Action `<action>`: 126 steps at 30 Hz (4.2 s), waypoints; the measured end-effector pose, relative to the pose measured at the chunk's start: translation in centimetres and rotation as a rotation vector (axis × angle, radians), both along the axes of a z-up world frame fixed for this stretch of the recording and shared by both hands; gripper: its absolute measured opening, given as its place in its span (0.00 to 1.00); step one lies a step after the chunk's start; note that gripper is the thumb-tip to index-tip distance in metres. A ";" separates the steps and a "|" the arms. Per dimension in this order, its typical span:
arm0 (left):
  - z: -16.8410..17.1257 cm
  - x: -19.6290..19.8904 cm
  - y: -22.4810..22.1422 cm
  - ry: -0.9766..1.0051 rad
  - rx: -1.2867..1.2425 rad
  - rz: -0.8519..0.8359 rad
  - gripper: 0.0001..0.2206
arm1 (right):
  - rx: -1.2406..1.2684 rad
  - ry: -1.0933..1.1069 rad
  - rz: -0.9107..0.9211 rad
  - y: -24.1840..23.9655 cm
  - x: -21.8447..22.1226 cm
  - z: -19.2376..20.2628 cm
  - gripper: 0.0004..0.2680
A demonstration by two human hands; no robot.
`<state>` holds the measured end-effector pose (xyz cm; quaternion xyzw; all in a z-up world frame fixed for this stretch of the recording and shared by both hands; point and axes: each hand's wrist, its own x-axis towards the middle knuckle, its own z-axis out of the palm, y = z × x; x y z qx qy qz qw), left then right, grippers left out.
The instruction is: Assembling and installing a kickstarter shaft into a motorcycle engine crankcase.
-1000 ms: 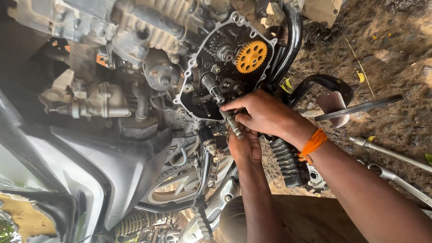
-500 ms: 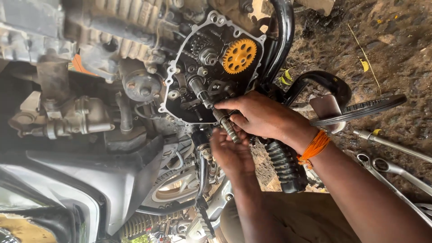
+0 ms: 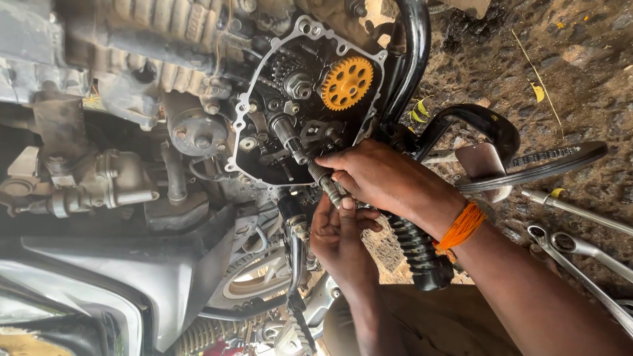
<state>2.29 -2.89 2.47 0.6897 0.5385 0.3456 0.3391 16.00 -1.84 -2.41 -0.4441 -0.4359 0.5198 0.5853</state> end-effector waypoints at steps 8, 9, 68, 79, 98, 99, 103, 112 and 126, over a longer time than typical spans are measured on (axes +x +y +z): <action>-2.5 -2.1 -0.2 0.102 0.287 -0.052 0.09 | 0.010 0.002 -0.068 0.7 -1.1 -0.6 0.14; -2.8 -2.1 -0.2 0.060 0.291 -0.059 0.09 | 0.035 0.014 -0.094 0.8 -1.4 -0.8 0.12; -1.8 -7.6 4.1 -0.643 -0.673 -0.169 0.11 | -0.247 0.494 -0.359 -1.8 -5.8 1.1 0.08; -2.7 -7.6 5.1 -0.911 -0.842 -0.199 0.14 | -0.170 0.043 -0.729 -7.8 -10.9 5.2 0.04; -1.7 -7.6 5.2 -0.938 -0.797 -0.261 0.15 | -0.212 -0.583 -0.746 -7.6 -14.6 6.4 0.09; -1.8 -7.6 5.2 -0.953 -0.790 -0.259 0.15 | -0.260 -0.582 -0.752 -7.6 -14.6 6.6 0.08; -3.6 -6.9 5.9 -1.006 -0.792 -0.126 0.18 | -0.115 -0.583 -0.773 -7.2 -13.9 5.7 0.08; -3.0 -5.3 7.3 -1.319 -0.851 -0.218 0.20 | 0.110 -0.898 -0.730 -6.7 -14.3 7.6 0.11; -3.9 -3.8 7.4 -1.221 -0.794 -0.019 0.13 | 0.213 -1.252 -0.531 -5.0 -11.3 8.2 0.14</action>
